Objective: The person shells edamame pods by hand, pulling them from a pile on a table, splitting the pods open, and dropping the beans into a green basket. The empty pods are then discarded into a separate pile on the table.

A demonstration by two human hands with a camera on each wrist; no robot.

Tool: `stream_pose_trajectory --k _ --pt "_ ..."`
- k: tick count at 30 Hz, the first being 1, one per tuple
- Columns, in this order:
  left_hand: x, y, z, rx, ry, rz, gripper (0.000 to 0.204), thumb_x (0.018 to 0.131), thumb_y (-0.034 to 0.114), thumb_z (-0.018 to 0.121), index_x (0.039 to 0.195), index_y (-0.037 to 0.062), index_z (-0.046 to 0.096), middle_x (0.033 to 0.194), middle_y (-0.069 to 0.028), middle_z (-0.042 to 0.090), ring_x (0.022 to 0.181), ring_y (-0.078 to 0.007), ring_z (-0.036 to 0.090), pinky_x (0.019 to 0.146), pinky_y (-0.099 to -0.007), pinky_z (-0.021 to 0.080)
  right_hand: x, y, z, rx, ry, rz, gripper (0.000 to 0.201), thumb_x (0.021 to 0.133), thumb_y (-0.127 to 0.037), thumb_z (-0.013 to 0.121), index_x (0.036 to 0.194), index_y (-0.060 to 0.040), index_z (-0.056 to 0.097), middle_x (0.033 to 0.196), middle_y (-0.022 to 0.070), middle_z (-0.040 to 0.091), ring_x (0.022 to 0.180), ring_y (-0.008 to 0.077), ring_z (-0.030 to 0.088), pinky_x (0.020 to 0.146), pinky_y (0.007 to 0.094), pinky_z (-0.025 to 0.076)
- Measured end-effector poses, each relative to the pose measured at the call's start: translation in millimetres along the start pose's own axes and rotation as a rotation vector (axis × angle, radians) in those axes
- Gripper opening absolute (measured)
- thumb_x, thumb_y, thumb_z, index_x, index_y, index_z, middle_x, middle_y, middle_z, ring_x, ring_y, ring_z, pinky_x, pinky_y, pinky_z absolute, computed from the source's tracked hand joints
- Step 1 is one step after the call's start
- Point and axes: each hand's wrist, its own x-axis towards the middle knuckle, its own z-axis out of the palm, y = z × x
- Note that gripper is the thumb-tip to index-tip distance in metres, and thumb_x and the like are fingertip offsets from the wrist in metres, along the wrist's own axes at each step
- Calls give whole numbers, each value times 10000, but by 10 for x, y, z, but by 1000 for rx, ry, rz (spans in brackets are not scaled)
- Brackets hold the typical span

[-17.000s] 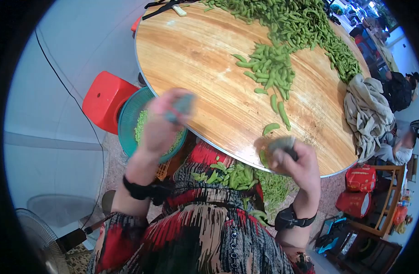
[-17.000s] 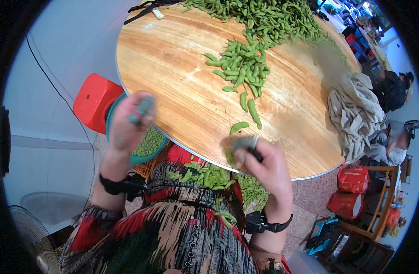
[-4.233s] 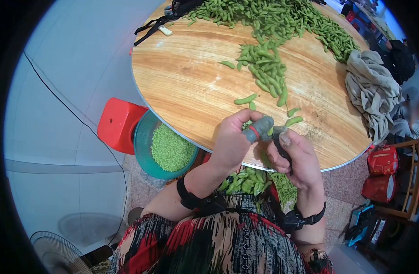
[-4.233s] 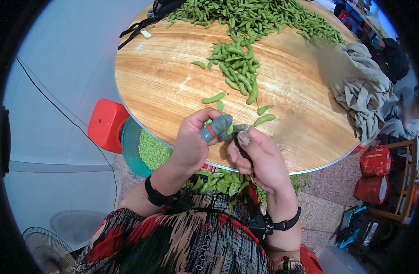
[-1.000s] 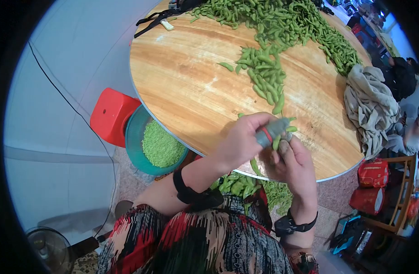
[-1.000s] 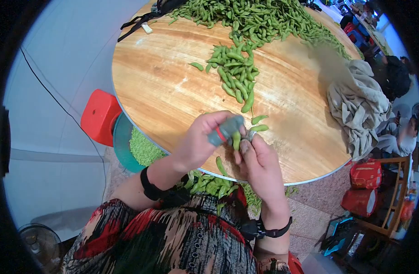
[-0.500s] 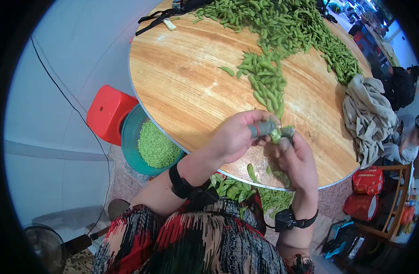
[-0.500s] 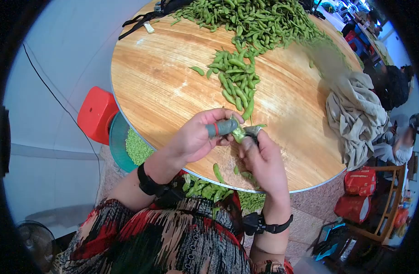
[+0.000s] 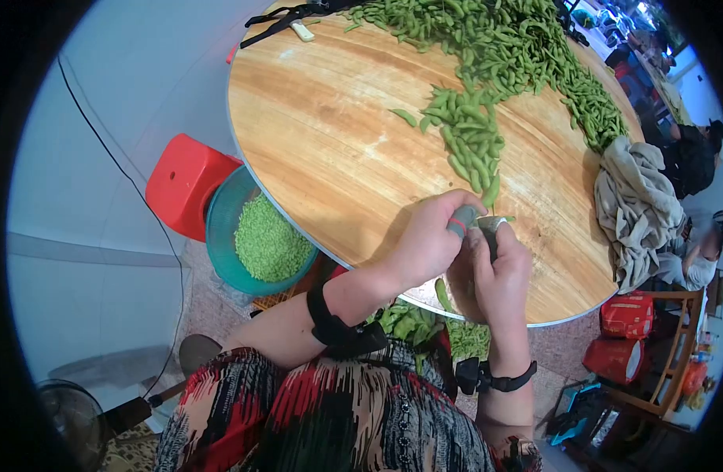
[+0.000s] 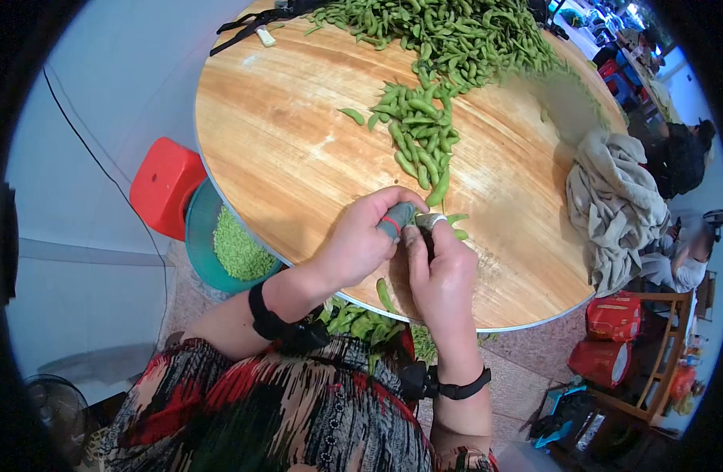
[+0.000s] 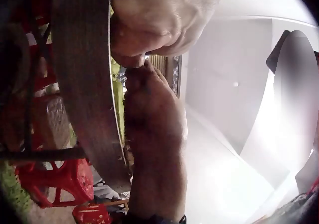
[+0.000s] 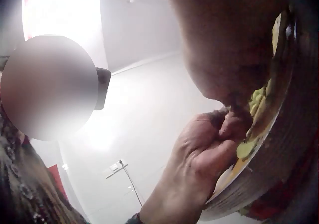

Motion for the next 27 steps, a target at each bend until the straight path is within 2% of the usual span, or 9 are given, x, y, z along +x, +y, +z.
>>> stream_pose_trajectory --k 5,8,10,12,14,15,20,23,27 --pt "-1 -136 -71 -310 -124 -144 219 856 19 443 1015 41 591 773 15 546 614 -24 424 524 -166 348 -43 -27 -33 -17 60 -34 88 826 -84 588 824 0 563 587 135 543 499 223 534 484 309 409" --pt "13 -195 -134 -614 -125 -158 231 871 31 442 1048 46 591 811 11 562 604 -14 403 500 -140 311 -116 73 -317 270 29 210 81 835 -88 581 840 -7 587 598 52 544 513 125 514 482 262 396" --pt "-37 -116 -274 -637 -18 -94 227 879 42 460 1069 49 584 846 2 575 612 -10 402 487 -130 290 -138 0 -729 442 -728 184 82 851 -81 558 875 -16 602 632 7 536 552 75 511 502 221 389" --pt "-55 -111 -292 -628 7 -66 211 884 72 496 1077 52 581 831 7 564 621 -6 399 484 -127 279 -132 -91 -670 375 -646 90 96 832 -49 553 908 -13 599 673 50 574 591 125 548 532 246 419" --pt "-61 -87 -266 -499 -17 -86 219 877 111 541 1085 58 581 834 19 545 621 -3 392 483 -138 280 -32 -15 -527 -280 -147 59 149 799 -30 563 945 -14 588 722 117 600 654 234 590 582 318 453" --pt "-66 -73 -256 -499 -20 -82 219 877 111 541 1085 58 581 834 19 545 621 -3 392 483 -138 280 8 49 -483 -409 -146 41 195 766 -21 578 961 -17 580 775 169 601 716 335 585 630 389 461" --pt "-168 -28 -199 -228 -84 11 223 885 142 552 1088 57 589 824 51 519 624 -2 383 513 -149 287 5 237 -331 -504 7 -103 137 808 -64 575 933 -8 578 688 127 575 627 279 569 558 360 438" --pt "-153 -43 -178 -499 -268 -116 237 876 155 573 1090 53 592 810 57 528 626 -2 391 527 -149 297 -68 142 -350 701 -178 446 188 896 -193 537 957 -18 569 630 -53 453 513 26 357 449 173 271" --pt "-87 -32 -128 -661 -387 -109 147 856 179 609 949 65 610 828 52 554 646 7 417 526 -151 308 -145 -47 -361 799 -418 549 265 928 -295 471 914 -37 532 606 -50 436 496 32 353 450 176 265"
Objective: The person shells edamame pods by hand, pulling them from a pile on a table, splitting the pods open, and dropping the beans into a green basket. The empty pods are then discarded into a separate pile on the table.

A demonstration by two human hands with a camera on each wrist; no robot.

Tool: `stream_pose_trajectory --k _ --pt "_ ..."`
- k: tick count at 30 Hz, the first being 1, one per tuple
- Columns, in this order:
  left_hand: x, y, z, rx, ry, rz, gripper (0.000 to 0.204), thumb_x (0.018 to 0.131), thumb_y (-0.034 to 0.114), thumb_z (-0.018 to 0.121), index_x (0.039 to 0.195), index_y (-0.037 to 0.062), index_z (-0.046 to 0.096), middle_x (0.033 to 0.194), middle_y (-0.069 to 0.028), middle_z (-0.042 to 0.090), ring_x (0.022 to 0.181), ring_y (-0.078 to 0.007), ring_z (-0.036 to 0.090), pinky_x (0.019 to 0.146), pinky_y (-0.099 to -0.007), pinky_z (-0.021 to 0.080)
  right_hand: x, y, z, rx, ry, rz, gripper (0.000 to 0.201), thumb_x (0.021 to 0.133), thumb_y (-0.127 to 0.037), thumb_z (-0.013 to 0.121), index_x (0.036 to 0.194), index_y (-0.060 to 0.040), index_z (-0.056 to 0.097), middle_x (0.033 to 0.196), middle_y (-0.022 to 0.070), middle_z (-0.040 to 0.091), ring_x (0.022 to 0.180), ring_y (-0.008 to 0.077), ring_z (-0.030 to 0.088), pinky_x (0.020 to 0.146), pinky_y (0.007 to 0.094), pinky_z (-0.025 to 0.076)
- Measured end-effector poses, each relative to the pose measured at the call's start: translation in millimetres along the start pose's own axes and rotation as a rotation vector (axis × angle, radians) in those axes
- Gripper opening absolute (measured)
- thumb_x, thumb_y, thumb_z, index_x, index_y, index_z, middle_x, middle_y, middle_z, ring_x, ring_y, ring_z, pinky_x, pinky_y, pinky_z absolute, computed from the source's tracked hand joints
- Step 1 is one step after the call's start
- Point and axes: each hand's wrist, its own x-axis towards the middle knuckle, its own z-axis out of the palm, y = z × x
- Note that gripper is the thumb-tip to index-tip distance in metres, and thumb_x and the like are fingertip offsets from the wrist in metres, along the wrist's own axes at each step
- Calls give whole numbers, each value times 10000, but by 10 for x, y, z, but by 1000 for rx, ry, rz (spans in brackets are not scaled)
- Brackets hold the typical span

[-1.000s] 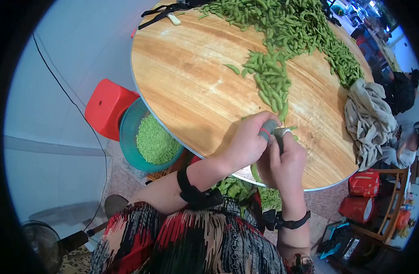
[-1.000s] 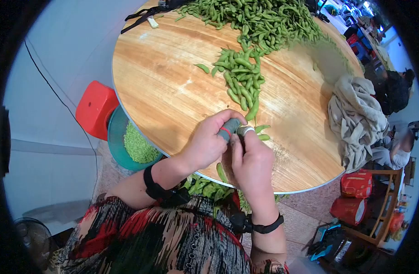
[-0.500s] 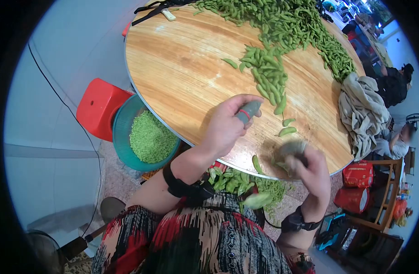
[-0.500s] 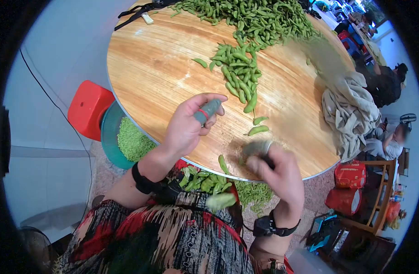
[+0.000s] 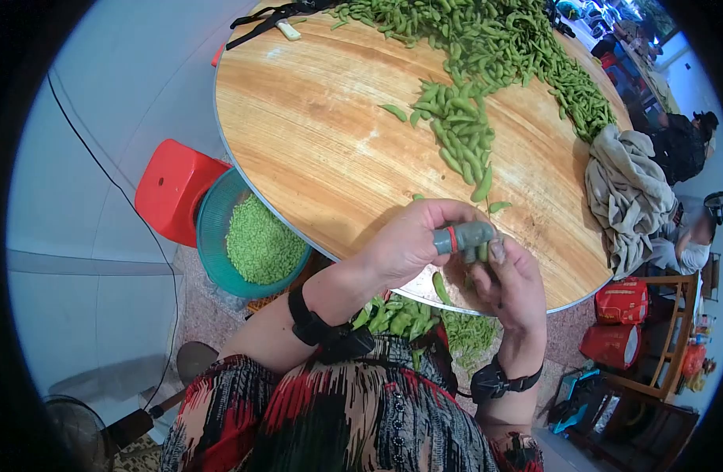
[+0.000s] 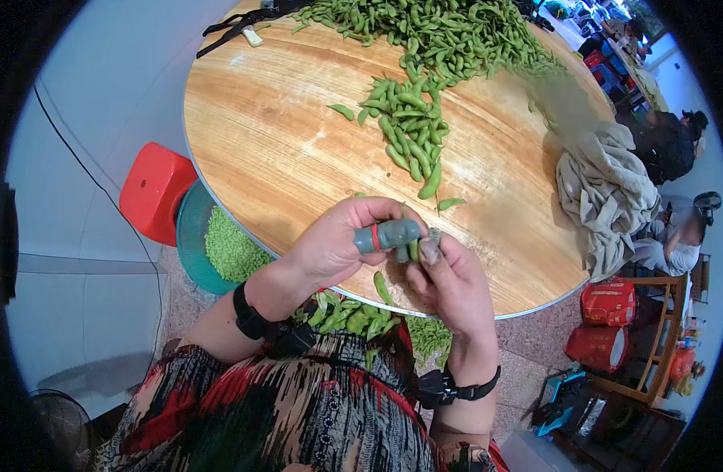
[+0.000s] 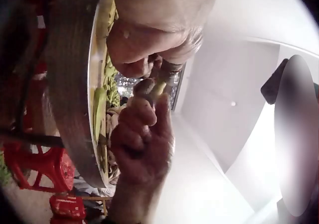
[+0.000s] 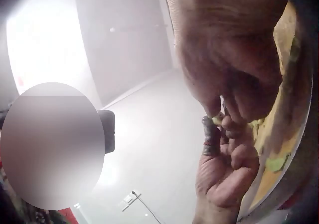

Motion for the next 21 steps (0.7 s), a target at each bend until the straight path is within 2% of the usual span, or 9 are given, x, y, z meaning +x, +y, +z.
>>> stream_pose_trajectory --k 3,4,7,9,11,13,14,19,21 --pt "5 -1 -3 67 103 93 107 858 176 607 830 74 587 803 51 559 650 -4 440 541 -149 323 -50 -13 96 -96 74 -73 295 934 -325 452 860 -45 509 587 -41 420 494 36 341 450 187 263" --pt "9 16 9 69 106 94 107 858 176 607 830 74 587 803 51 559 650 -4 440 541 -149 323 -56 26 29 -38 -26 -80 305 941 -320 438 833 -42 500 580 -38 419 498 40 333 451 195 261" --pt "21 8 38 230 221 88 128 857 155 605 783 59 565 767 48 560 665 -17 465 579 -159 367 -43 30 52 101 -61 -46 287 952 -271 414 809 -36 498 580 -41 411 499 45 333 446 198 252" --pt "38 -54 43 478 297 204 120 858 136 600 794 41 564 733 45 544 697 -23 481 619 -181 403 -35 7 102 116 -25 -26 260 953 -231 408 808 -34 497 585 -42 415 493 41 329 444 195 251" --pt "38 -71 51 516 293 222 109 855 126 601 807 34 568 734 43 543 701 -25 482 633 -189 411 -14 23 114 130 10 -6 236 953 -191 401 807 -31 496 590 -42 418 486 38 325 441 191 250" --pt "23 -75 71 555 288 240 99 853 116 601 820 27 573 736 42 543 705 -27 483 647 -196 419 22 96 101 -8 65 -60 168 944 -133 402 841 -30 487 607 -38 439 470 30 318 427 184 249" --pt "8 -60 95 471 239 189 116 861 139 593 834 27 579 741 37 548 705 -26 485 646 -192 417 17 93 113 -6 66 -59 168 944 -133 402 841 -30 487 607 -38 439 470 30 318 427 184 249" --pt "6 -12 33 381 103 118 204 889 225 553 865 26 594 754 23 564 715 -30 511 641 -184 424 -7 110 128 231 28 -6 146 939 -125 415 925 -25 519 633 -34 491 457 15 330 411 173 261" --pt "3 -44 6 130 20 13 261 904 280 517 856 32 582 747 16 560 714 -36 529 628 -186 435 -24 81 113 264 13 19 149 938 -130 422 944 -23 526 637 -34 498 456 15 335 412 171 266"
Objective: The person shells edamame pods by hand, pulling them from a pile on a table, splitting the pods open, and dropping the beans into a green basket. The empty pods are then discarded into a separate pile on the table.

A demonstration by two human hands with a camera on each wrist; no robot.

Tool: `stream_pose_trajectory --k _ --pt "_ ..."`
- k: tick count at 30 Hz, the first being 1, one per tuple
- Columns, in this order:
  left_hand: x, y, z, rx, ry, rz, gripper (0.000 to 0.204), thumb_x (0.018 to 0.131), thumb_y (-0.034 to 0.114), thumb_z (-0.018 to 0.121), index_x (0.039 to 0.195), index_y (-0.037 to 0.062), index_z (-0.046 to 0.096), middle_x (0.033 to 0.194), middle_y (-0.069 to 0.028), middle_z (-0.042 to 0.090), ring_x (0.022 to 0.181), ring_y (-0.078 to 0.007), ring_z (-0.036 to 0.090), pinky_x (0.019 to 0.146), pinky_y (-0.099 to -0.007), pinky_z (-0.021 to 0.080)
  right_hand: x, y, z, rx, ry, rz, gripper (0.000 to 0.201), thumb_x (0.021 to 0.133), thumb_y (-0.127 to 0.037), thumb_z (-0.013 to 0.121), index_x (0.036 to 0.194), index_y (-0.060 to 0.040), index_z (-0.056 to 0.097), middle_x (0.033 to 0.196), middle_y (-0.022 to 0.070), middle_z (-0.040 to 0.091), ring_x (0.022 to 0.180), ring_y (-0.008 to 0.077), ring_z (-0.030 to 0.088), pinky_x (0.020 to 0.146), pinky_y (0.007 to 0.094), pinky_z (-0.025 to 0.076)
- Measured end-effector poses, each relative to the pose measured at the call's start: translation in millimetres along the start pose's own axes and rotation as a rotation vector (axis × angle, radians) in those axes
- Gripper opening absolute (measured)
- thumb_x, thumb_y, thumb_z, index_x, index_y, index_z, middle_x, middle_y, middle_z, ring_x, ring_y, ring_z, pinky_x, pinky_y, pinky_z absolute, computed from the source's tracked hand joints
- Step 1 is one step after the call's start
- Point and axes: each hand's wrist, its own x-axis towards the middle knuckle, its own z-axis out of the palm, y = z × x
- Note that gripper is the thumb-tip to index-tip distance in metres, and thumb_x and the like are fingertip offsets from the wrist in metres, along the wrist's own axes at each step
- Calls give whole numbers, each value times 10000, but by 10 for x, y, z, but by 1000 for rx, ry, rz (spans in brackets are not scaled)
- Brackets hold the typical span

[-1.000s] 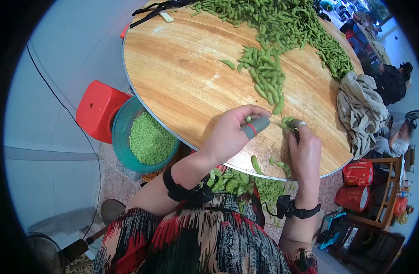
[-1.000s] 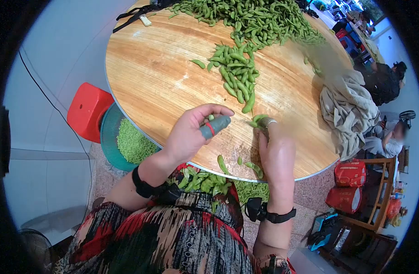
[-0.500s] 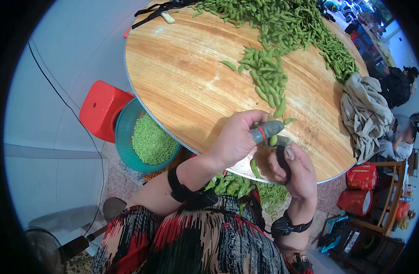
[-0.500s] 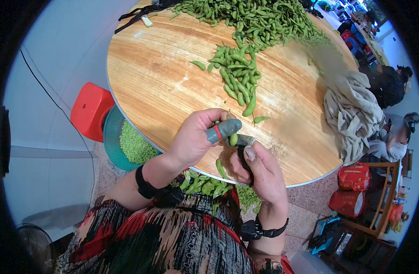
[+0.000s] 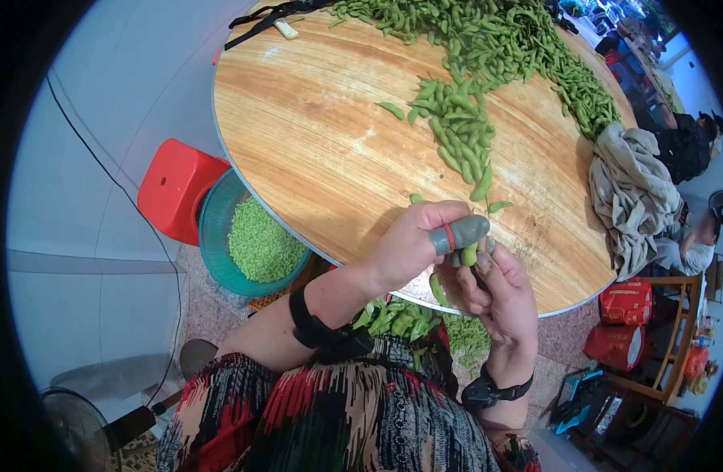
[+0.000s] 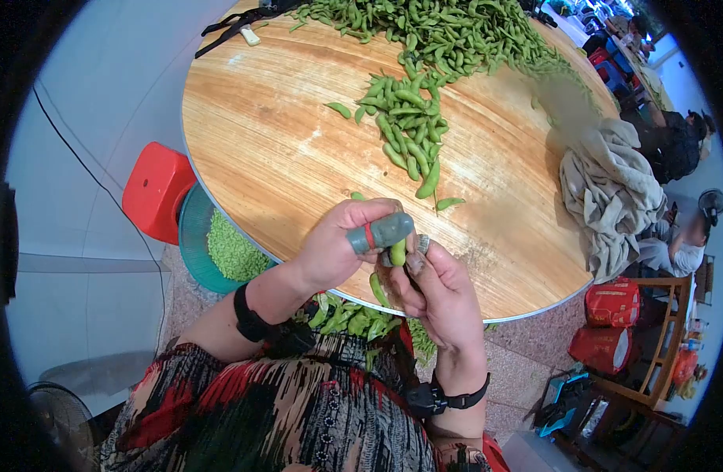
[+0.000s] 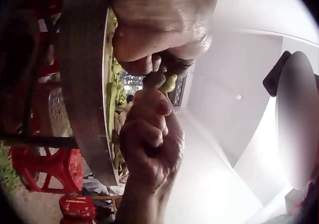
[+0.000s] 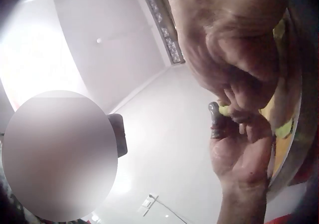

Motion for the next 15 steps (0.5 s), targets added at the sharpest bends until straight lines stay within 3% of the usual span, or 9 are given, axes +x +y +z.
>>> stream_pose_trajectory --k 2,4,5,7,11,13,15 --pt "12 -20 -7 -29 17 -11 221 893 248 539 853 33 574 741 13 557 715 -43 535 624 -195 443 3 3 -7 33 -13 27 155 936 -134 429 963 -21 533 641 -34 505 454 14 340 413 169 271" --pt "16 -25 38 -58 33 -20 184 882 216 560 850 35 567 736 10 554 715 -50 541 620 -205 450 39 60 -37 -93 53 -62 146 932 -128 435 951 -27 538 633 -36 504 454 11 340 412 166 264" --pt "-2 -23 98 97 89 37 141 862 175 584 848 37 560 733 5 552 709 -53 538 620 -208 451 57 84 -59 -94 53 -63 146 932 -128 435 951 -27 538 633 -36 504 454 11 340 412 166 264" --pt "-26 21 147 298 182 100 105 806 76 637 856 31 556 728 3 545 692 -61 525 636 -223 454 83 115 -99 -567 173 -255 145 926 -127 447 883 -35 551 611 -40 494 464 11 363 416 173 279" --pt "-35 16 91 525 230 135 156 803 85 639 930 23 575 758 2 557 705 -57 511 677 -221 446 122 53 -83 -646 259 -224 156 915 -124 462 821 -41 555 600 -36 497 484 17 398 430 181 307" --pt "-36 -22 58 610 262 224 217 811 80 624 1016 22 582 841 -10 594 771 -60 525 734 -228 440 136 -8 -163 -340 179 -90 150 903 -134 488 816 -35 559 606 -25 512 507 32 435 456 191 341" --pt "-6 -31 24 512 237 168 230 821 75 606 1045 25 579 883 -14 602 806 -65 529 761 -228 434 146 -3 -120 -470 212 -102 149 902 -136 493 830 -27 564 619 -21 524 512 48 447 468 202 356"
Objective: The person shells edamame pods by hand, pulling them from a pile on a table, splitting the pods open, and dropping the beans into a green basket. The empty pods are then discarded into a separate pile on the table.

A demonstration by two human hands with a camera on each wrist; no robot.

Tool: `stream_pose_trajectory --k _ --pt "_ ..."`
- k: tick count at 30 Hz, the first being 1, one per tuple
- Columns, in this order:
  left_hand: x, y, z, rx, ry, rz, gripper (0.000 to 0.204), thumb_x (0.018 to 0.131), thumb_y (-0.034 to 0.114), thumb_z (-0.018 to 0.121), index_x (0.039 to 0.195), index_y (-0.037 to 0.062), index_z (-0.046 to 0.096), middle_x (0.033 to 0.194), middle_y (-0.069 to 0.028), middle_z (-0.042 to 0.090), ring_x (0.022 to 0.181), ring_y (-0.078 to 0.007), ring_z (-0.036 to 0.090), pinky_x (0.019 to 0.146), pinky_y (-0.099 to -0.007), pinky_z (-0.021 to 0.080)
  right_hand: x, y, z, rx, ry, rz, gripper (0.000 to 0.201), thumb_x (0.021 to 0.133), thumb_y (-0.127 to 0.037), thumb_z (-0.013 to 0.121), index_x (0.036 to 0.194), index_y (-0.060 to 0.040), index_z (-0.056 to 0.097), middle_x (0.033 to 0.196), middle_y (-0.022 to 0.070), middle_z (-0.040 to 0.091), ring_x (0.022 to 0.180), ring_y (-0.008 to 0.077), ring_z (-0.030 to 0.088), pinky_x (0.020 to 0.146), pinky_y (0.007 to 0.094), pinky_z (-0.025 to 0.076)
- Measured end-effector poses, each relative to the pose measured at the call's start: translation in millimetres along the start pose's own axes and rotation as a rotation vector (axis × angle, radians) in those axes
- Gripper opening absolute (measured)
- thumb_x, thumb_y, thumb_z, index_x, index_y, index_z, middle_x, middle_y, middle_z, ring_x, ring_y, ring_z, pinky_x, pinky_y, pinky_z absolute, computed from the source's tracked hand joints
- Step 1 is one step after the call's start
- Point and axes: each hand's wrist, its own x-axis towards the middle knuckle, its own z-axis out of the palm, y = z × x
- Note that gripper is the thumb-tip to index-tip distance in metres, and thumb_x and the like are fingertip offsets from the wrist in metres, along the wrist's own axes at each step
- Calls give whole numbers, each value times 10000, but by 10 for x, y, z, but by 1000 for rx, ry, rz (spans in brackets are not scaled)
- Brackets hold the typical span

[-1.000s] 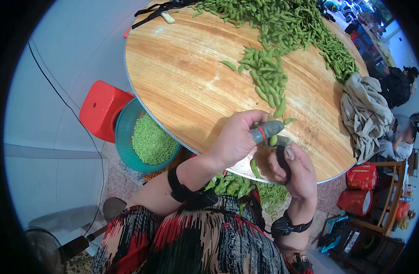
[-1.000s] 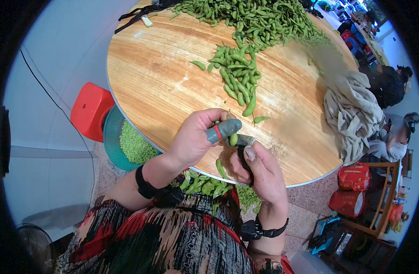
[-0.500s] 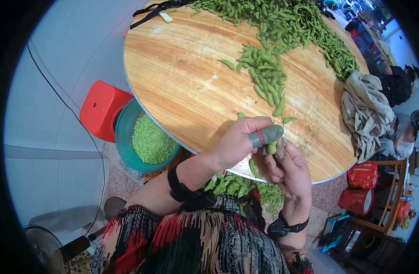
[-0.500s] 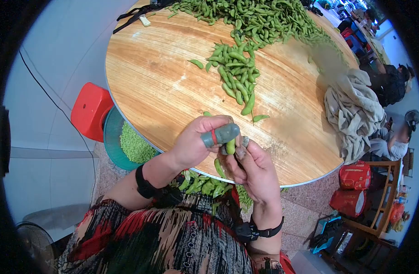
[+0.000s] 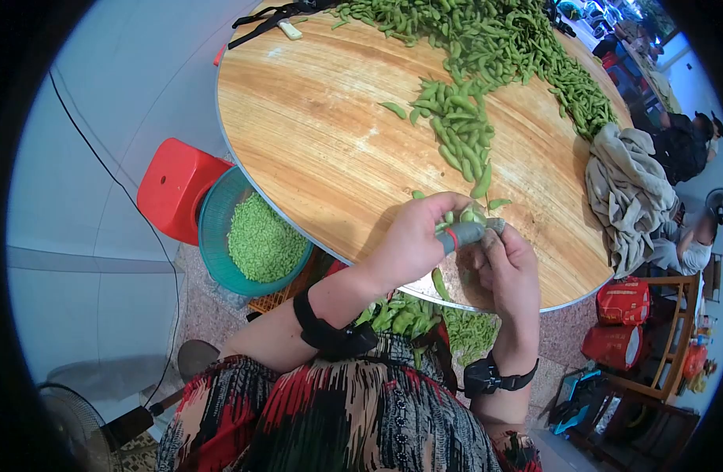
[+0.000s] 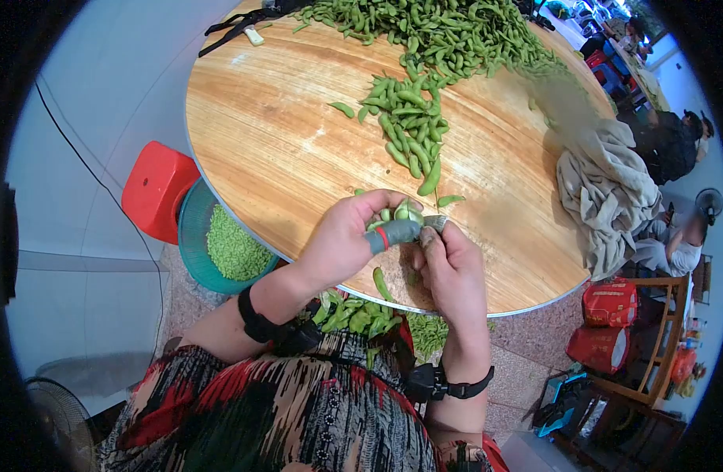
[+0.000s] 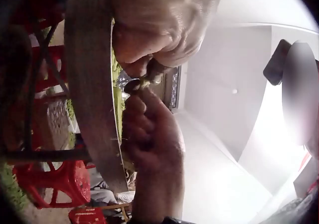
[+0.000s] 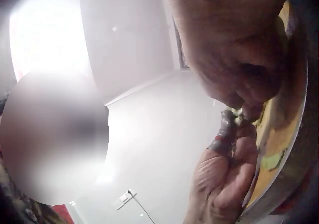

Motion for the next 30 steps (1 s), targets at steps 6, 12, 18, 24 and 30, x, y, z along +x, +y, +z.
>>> stream_pose_trajectory --k 6,12,18,24,30 --pt "-1 -4 52 208 16 204 277 833 43 547 1110 32 557 1029 -99 619 945 -199 594 834 -292 454 105 -12 20 -338 244 -384 160 896 -140 515 870 3 582 657 -19 553 525 111 482 508 254 402" --pt "-99 136 3 412 30 404 361 798 38 580 1156 71 547 1033 -162 605 940 -309 602 780 -340 495 -31 -30 -42 143 70 -191 100 881 -112 528 876 -19 565 601 -8 490 472 35 383 426 190 307" --pt "-49 30 -42 401 -75 645 282 790 20 589 1062 47 525 843 -91 576 745 -197 587 660 -279 470 -33 35 1 870 -52 76 72 878 -122 517 850 -57 526 546 -29 415 400 27 329 348 168 225" --pt "-13 -41 -7 47 -61 123 141 777 -46 503 868 50 453 753 21 431 705 -48 413 633 -194 376 -20 20 174 -70 291 -410 47 829 -21 553 812 2 590 700 -49 522 624 28 427 555 188 359" --pt "8 39 -102 -421 -132 -310 132 791 -49 456 840 73 446 764 13 460 636 -50 394 513 -178 305 -106 -20 72 69 159 -319 85 839 -64 553 804 5 590 670 -34 531 571 39 436 508 189 348"
